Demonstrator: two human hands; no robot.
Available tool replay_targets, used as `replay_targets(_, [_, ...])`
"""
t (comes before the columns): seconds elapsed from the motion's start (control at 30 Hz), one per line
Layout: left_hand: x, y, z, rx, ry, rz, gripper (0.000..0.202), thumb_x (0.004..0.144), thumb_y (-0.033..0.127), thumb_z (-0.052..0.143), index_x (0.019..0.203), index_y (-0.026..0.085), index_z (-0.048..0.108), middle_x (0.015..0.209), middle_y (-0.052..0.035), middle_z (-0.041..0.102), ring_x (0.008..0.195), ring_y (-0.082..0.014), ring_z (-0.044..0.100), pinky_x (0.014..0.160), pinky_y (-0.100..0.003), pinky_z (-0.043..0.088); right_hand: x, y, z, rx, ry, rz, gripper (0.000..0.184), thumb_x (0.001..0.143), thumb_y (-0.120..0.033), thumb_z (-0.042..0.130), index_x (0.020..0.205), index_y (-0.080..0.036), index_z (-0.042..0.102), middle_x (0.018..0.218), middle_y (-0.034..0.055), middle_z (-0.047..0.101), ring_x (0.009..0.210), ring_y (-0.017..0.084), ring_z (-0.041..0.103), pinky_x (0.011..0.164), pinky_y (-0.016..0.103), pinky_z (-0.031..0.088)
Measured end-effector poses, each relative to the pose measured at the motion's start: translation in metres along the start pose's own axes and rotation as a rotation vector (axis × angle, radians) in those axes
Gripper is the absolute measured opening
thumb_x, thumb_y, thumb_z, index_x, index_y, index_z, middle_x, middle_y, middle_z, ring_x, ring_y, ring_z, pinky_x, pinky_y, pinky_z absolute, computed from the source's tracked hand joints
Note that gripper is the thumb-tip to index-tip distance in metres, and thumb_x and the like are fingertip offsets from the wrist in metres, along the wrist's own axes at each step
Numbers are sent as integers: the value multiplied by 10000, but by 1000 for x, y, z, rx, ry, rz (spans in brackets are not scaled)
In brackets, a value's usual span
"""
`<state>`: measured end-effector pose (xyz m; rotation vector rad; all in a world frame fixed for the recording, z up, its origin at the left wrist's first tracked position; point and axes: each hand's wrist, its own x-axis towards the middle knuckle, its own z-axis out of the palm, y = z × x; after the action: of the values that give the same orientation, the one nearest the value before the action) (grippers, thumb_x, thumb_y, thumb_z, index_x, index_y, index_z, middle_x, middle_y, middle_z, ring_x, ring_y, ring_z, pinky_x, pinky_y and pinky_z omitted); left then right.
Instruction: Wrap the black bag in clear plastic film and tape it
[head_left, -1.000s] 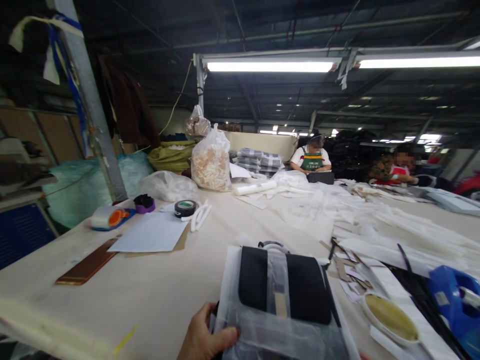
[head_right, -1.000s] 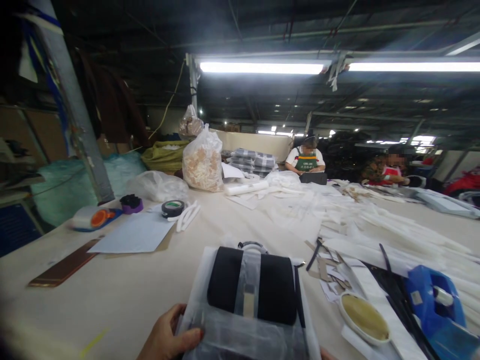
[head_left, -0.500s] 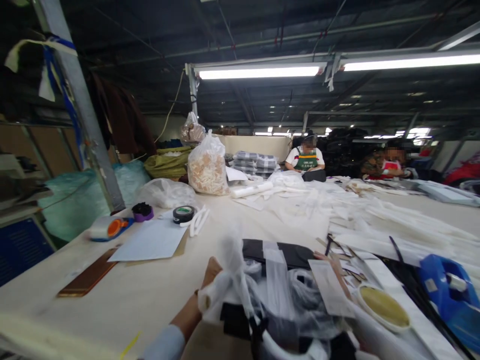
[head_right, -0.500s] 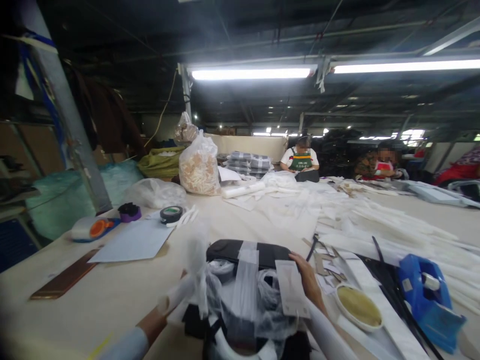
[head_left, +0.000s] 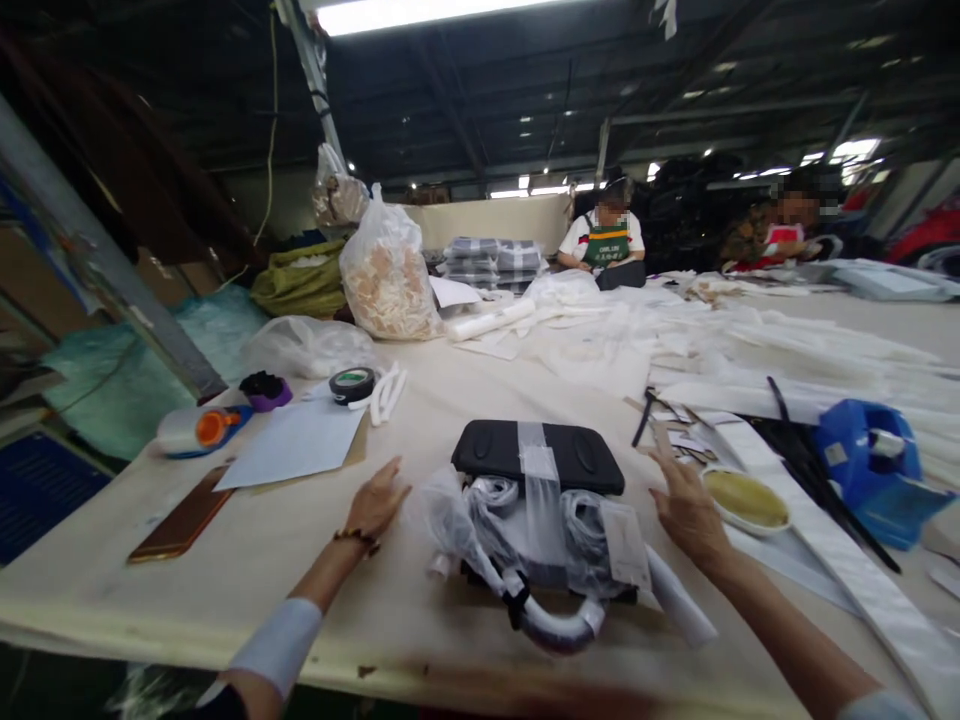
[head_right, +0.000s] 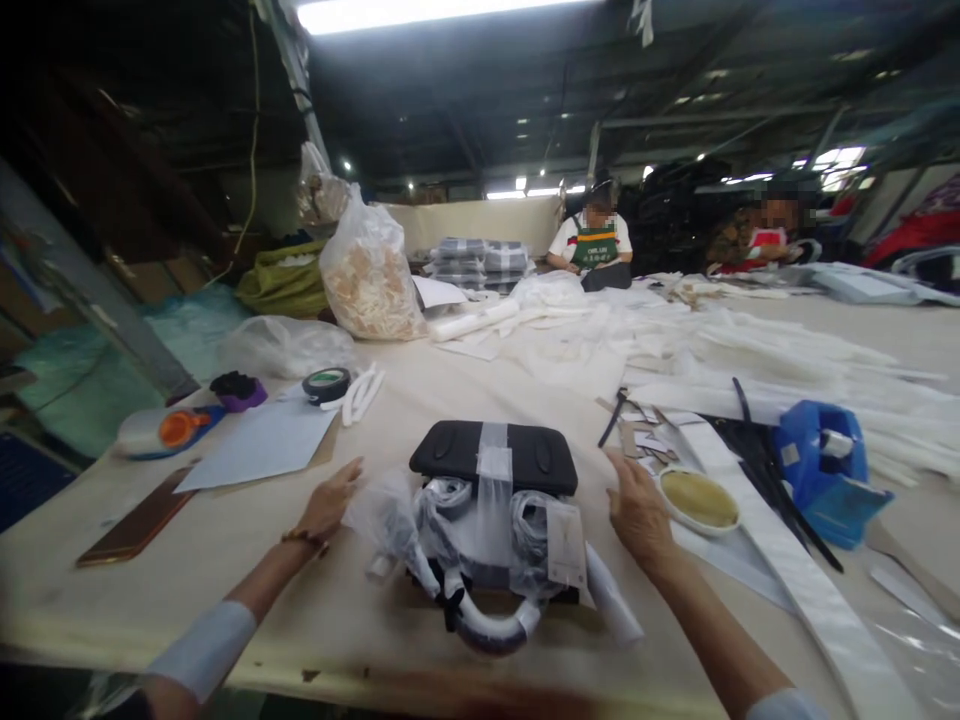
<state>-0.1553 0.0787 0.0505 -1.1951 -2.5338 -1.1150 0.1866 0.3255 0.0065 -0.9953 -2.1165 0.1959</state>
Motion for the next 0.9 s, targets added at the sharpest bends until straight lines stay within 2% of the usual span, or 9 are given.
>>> replay_targets(0.1, [-11, 0, -37, 50, 151, -95, 314, 814, 266, 474, 1005, 48, 596, 848, -96, 685, 832, -246, 643, 757, -330, 511, -30, -11, -32, 4, 96, 129, 407, 815, -357, 404, 1101, -88, 513, 944, 177, 592, 773, 274, 586, 665, 437, 517])
replay_targets(0.2, [-41, 38, -60, 52, 248, 41, 297, 867, 320, 463, 1117, 177, 535, 1072, -14, 625, 979, -184, 587, 914, -307, 436, -71, -49, -57, 44, 192, 108, 345, 842, -404, 455, 1086, -170, 528, 991, 118, 596, 801, 240, 590, 753, 412, 497])
replay_targets(0.27, [-66, 72, -59, 32, 167, 589, 290, 848, 205, 492, 1133, 150, 506, 1116, -49, 599, 1053, -181, 542, 942, -290, 417, -96, -79, -62, 73, 195, -45, 294, 849, -292, 491, 1132, -216, 514, 1038, 99, 591, 936, 235, 574, 822, 386, 468])
replay_targets(0.3, [-77, 87, -53, 32, -30, 847, 340, 831, 191, 506, 1165, 136, 478, 1147, -68, 588, 1124, -193, 493, 965, -294, 403, -106, -93, -61, 126, 170, -176, 321, 841, -227, 494, 1162, -237, 501, 1053, 87, 596, 962, 227, 569, 820, 374, 462])
replay_targets(0.33, [-88, 99, -45, 86, -181, 1012, 372, 825, 212, 509, 1182, 116, 471, 1167, -83, 582, 1163, -210, 459, 1001, -321, 370, -113, -106, -59, 135, 140, -339, 335, 833, -192, 491, 1163, -248, 507, 1025, 64, 625, 956, 214, 577, 815, 359, 454])
replay_targets(0.4, [-104, 112, -26, 184, -300, 1183, 359, 835, 233, 473, 1160, 84, 499, 1174, -100, 580, 1153, -233, 462, 1008, -366, 342, -120, -126, -51, 85, 79, -599, 324, 803, -155, 503, 1117, -223, 546, 961, 26, 674, 906, 187, 604, 816, 331, 429])
replay_targets(0.5, [-114, 106, -10, 253, -218, 1133, 337, 853, 218, 443, 1151, 79, 517, 1152, -107, 585, 1126, -240, 465, 986, -389, 311, -116, -145, -41, -23, 51, -688, 275, 749, -173, 552, 1020, -144, 587, 905, 36, 699, 843, 189, 626, 800, 324, 399])
replay_targets(0.67, [-112, 76, -19, 328, -165, 941, 435, 816, 177, 491, 1234, 62, 448, 1191, -139, 536, 1162, -263, 408, 1012, -431, 230, -113, -162, -20, 21, 3, -540, 320, 769, -202, 501, 1072, -109, 550, 924, 79, 671, 879, 217, 592, 845, 360, 360])
replay_targets(0.9, [-105, 72, 3, 235, -27, 994, 291, 867, 138, 432, 1118, 195, 567, 1135, -101, 565, 1140, -235, 450, 1009, -439, 243, -124, -166, 10, 180, -104, -442, 263, 845, -116, 384, 1072, -100, 517, 777, 63, 591, 742, 189, 512, 808, 386, 345])
